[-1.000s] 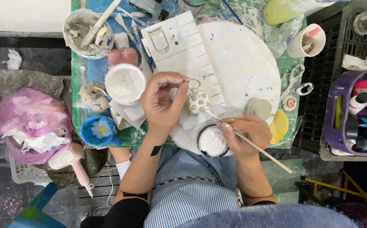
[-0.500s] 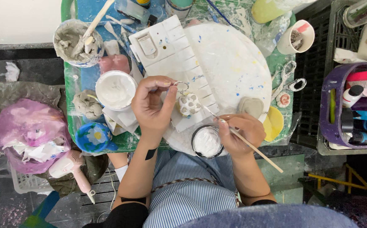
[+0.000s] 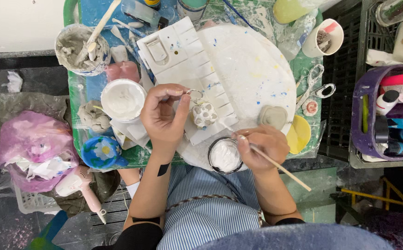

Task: The person applies glaze to small clay pieces using a paintbrush. They hold each piece by hand while applying liquid from containers on the table and return the pieces to the work surface.

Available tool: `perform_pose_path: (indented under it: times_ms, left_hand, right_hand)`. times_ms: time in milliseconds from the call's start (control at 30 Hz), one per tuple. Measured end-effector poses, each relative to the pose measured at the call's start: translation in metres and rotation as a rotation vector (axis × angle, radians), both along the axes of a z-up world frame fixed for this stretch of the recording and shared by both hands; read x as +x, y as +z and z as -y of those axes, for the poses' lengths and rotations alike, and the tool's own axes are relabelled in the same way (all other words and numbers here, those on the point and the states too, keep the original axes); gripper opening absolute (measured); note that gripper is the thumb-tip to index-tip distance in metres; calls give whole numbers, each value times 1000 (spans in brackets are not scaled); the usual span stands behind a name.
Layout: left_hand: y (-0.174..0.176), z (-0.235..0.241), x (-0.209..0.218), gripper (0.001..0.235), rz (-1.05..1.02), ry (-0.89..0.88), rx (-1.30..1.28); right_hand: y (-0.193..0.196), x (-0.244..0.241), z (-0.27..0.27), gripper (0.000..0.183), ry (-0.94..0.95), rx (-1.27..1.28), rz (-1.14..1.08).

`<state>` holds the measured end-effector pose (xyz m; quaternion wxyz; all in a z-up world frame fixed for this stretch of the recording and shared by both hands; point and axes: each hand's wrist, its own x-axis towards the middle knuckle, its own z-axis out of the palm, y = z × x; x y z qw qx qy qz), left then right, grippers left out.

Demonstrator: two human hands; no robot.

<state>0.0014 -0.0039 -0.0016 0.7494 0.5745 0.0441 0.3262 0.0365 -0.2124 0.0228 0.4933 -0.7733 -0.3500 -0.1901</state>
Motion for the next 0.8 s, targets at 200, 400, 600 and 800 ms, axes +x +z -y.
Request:
perform_pose_path:
  times_ms: [200, 400, 600, 800]
  left_hand:
    - [-1, 0, 0, 23, 3, -5, -14]
    - [-2, 1, 0, 23, 5, -4, -13]
    - [-1, 1, 0, 23, 1, -3, -17]
    - [0, 1, 1, 23, 20, 4, -10]
  right_hand:
    - [5, -2, -2, 20, -37, -116, 10]
    - [3, 0, 1, 20, 81, -70, 19]
    - [2, -3, 1, 18, 5, 34, -95]
    - [-1, 0, 5, 18, 14, 32, -68]
